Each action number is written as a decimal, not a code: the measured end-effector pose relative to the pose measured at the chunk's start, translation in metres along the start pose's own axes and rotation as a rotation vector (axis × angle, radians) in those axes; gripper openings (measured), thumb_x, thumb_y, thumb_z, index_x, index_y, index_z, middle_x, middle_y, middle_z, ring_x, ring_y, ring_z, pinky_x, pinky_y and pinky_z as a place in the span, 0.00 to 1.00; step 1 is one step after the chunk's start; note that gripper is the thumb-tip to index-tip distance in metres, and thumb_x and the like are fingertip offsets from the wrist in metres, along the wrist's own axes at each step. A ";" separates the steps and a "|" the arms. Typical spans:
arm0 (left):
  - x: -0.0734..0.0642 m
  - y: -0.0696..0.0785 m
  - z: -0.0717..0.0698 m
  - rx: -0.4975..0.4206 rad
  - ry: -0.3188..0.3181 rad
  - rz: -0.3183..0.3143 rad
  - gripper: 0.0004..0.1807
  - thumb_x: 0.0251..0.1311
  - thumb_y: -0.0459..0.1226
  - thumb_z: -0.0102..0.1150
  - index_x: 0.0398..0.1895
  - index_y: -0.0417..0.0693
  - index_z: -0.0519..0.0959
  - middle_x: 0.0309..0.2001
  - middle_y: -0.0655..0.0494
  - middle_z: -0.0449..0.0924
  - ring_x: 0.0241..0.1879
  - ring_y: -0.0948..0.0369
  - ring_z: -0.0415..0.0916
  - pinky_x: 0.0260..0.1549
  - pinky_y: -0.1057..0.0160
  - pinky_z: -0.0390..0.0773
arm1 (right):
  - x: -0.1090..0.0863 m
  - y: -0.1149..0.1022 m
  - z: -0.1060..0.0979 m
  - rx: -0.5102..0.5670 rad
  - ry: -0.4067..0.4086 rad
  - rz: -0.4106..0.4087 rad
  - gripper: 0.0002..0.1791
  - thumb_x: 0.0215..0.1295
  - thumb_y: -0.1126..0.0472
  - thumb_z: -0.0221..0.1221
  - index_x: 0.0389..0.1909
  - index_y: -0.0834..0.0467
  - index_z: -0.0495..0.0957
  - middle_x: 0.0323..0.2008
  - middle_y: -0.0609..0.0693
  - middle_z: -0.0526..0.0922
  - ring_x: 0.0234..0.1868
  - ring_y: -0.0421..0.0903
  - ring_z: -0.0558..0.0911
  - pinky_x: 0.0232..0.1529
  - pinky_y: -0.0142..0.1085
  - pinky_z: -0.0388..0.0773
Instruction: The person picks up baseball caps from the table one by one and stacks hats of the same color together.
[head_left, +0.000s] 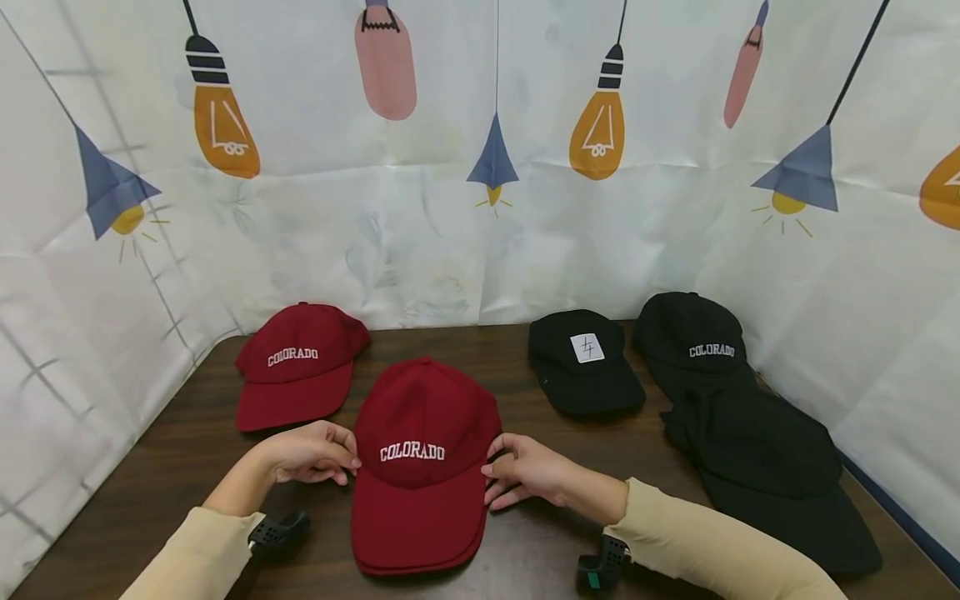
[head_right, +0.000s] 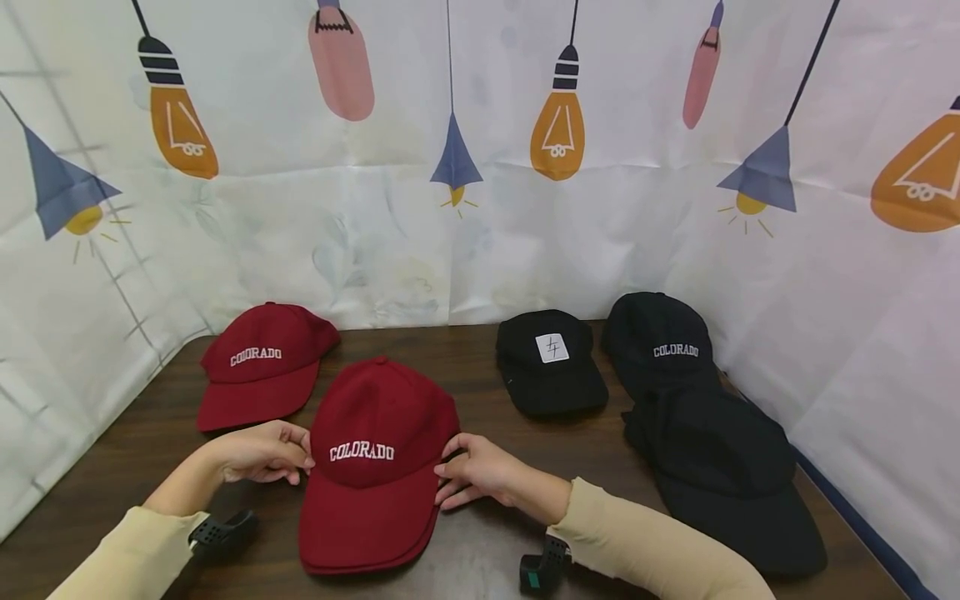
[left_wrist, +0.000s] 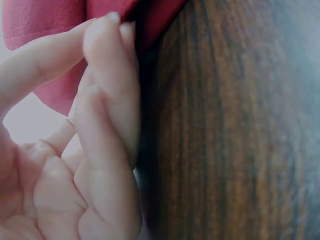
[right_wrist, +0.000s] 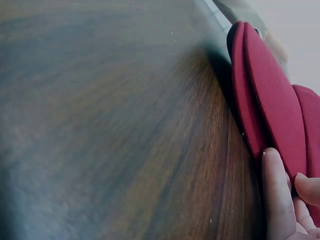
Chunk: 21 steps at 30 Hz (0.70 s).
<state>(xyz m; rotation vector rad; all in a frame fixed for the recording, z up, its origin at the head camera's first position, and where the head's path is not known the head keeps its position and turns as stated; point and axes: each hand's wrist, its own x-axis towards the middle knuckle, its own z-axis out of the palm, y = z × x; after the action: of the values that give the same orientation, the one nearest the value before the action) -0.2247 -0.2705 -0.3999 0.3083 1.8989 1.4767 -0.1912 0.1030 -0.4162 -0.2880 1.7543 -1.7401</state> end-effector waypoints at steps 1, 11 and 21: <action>0.000 0.000 0.000 0.006 0.004 -0.004 0.04 0.66 0.31 0.60 0.32 0.44 0.80 0.31 0.52 0.84 0.26 0.68 0.83 0.25 0.77 0.76 | 0.000 0.000 0.000 -0.004 0.000 -0.001 0.08 0.74 0.68 0.55 0.48 0.62 0.67 0.33 0.54 0.80 0.31 0.46 0.86 0.41 0.47 0.86; 0.000 0.003 0.001 0.035 0.032 -0.025 0.04 0.66 0.32 0.62 0.32 0.44 0.81 0.30 0.52 0.84 0.25 0.68 0.82 0.24 0.77 0.75 | 0.002 0.001 -0.003 -0.019 -0.004 0.004 0.08 0.74 0.69 0.56 0.47 0.62 0.67 0.33 0.56 0.82 0.31 0.48 0.87 0.40 0.45 0.86; -0.009 0.005 -0.005 0.037 0.057 0.033 0.05 0.69 0.32 0.60 0.38 0.37 0.82 0.36 0.48 0.86 0.28 0.65 0.84 0.27 0.76 0.78 | -0.004 -0.007 -0.023 -0.081 -0.028 -0.010 0.13 0.73 0.68 0.55 0.54 0.67 0.71 0.36 0.57 0.83 0.34 0.49 0.87 0.42 0.46 0.86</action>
<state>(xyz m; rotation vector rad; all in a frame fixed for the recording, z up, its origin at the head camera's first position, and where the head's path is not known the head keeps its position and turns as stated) -0.2227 -0.2780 -0.3917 0.3190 1.9769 1.4879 -0.2037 0.1232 -0.4101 -0.3546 1.8089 -1.6664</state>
